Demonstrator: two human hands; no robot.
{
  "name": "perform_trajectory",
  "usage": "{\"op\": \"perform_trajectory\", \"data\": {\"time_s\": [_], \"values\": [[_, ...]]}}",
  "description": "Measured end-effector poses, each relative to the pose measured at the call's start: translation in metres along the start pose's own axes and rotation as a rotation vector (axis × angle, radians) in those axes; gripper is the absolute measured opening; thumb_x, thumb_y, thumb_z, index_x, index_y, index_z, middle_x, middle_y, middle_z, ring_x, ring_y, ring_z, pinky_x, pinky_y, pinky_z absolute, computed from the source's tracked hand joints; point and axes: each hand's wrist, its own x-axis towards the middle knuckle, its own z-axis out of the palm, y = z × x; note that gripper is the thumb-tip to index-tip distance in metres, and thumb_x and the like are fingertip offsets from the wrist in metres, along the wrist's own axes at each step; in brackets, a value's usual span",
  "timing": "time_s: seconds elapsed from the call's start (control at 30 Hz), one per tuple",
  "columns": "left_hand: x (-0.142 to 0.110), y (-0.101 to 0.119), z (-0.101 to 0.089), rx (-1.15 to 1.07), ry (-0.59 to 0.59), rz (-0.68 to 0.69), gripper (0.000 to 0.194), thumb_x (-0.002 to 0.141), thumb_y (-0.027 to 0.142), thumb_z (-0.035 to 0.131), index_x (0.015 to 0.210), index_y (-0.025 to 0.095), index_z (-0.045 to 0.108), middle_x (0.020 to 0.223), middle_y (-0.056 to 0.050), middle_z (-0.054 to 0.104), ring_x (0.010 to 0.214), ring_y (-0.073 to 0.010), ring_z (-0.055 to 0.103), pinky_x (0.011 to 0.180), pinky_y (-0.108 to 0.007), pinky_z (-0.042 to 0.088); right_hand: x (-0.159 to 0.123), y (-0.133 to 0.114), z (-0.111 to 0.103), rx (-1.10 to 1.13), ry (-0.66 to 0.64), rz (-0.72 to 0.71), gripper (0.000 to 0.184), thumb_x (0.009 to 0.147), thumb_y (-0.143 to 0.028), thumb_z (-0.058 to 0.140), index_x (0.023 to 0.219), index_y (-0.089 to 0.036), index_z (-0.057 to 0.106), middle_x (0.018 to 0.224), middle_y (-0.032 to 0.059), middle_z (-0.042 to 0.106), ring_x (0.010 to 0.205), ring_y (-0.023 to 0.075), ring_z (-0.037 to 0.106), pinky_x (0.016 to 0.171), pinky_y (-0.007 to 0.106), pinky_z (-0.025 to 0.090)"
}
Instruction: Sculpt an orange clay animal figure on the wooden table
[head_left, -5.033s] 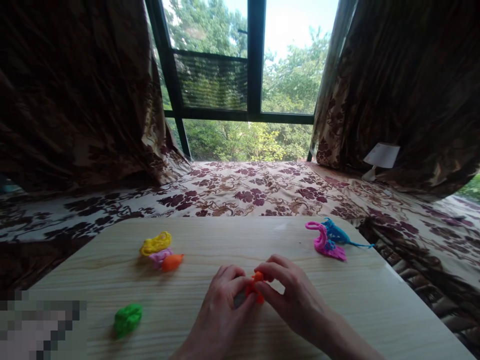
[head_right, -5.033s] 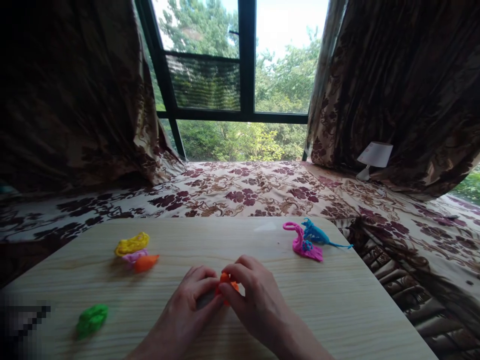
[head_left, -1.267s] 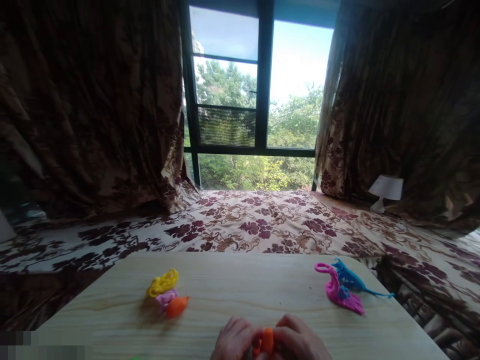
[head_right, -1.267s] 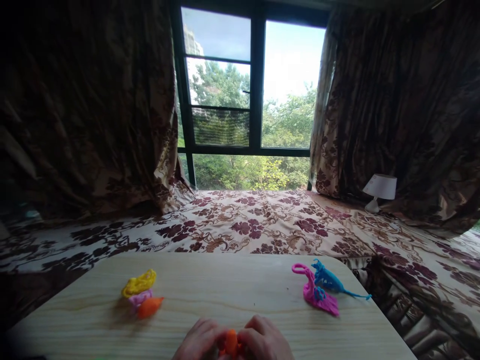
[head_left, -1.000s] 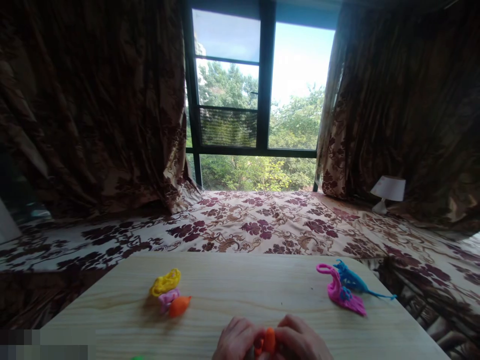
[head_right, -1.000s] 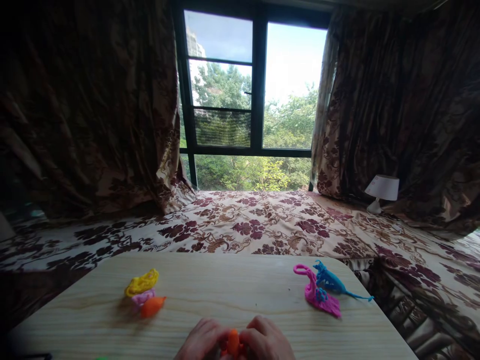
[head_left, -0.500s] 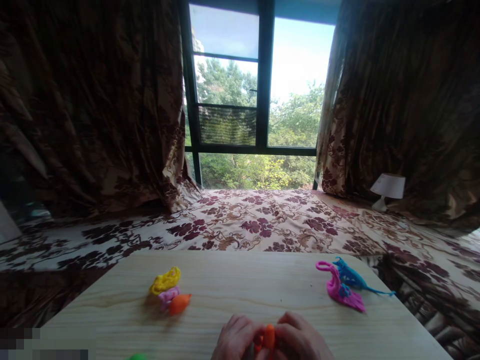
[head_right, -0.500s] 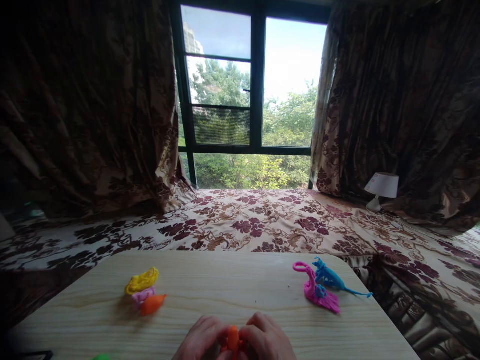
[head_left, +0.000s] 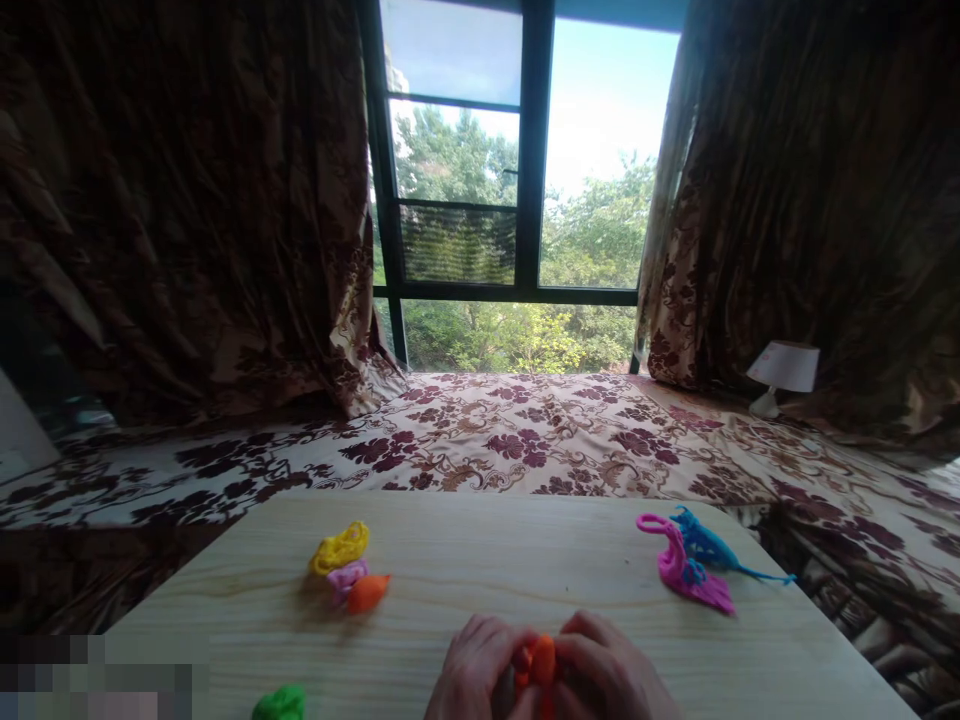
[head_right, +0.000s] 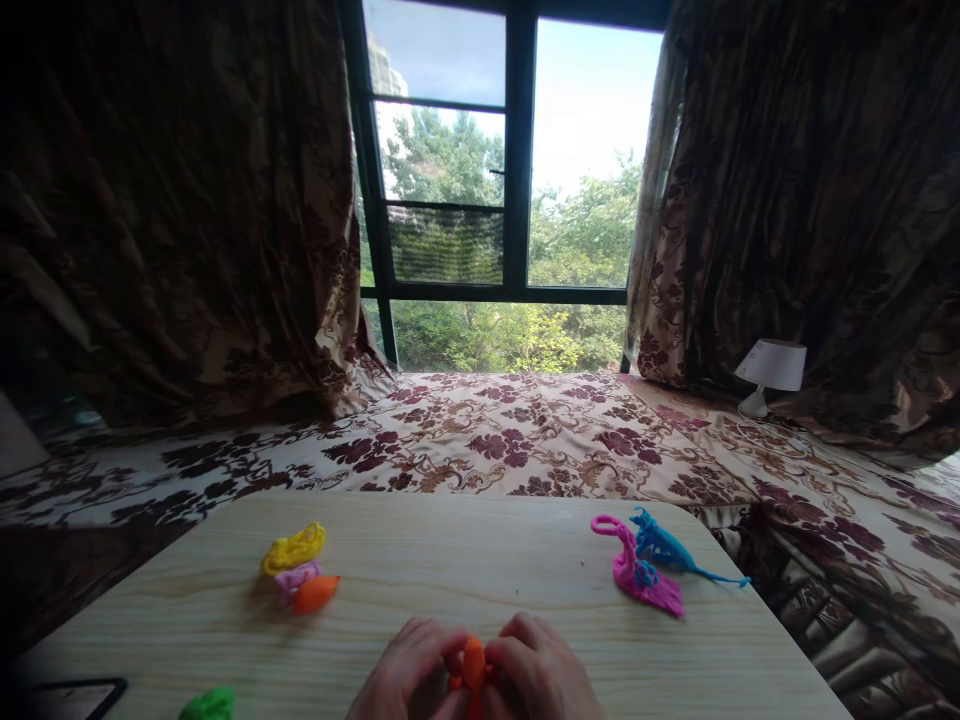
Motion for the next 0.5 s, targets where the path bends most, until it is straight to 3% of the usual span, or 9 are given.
{"op": "perform_trajectory", "data": {"time_s": [0.2,0.5], "values": [[-0.008,0.013,-0.009,-0.115,-0.011,-0.09,0.031,0.069,0.007,0.053,0.095,0.021,0.061,0.089,-0.003,0.06,0.089,-0.0177,0.053,0.085,-0.031,0.043,-0.007,-0.011,-0.005,0.078,-0.008,0.002,0.015,0.08,-0.014,0.05,0.09,-0.02,0.059,0.088,0.004,0.055,0.081,0.0163,0.054,0.072,0.025,0.043],[-0.008,0.011,-0.013,-0.067,0.064,-0.078,0.031,0.072,0.002,0.045,0.092,0.021,0.059,0.086,-0.002,0.059,0.089,-0.0168,0.051,0.084,-0.031,0.04,-0.013,-0.009,-0.006,0.094,-0.016,-0.004,0.018,0.087,-0.02,0.043,0.101,-0.022,0.056,0.093,0.0039,0.055,0.081,0.0155,0.055,0.072,0.025,0.044]]}}
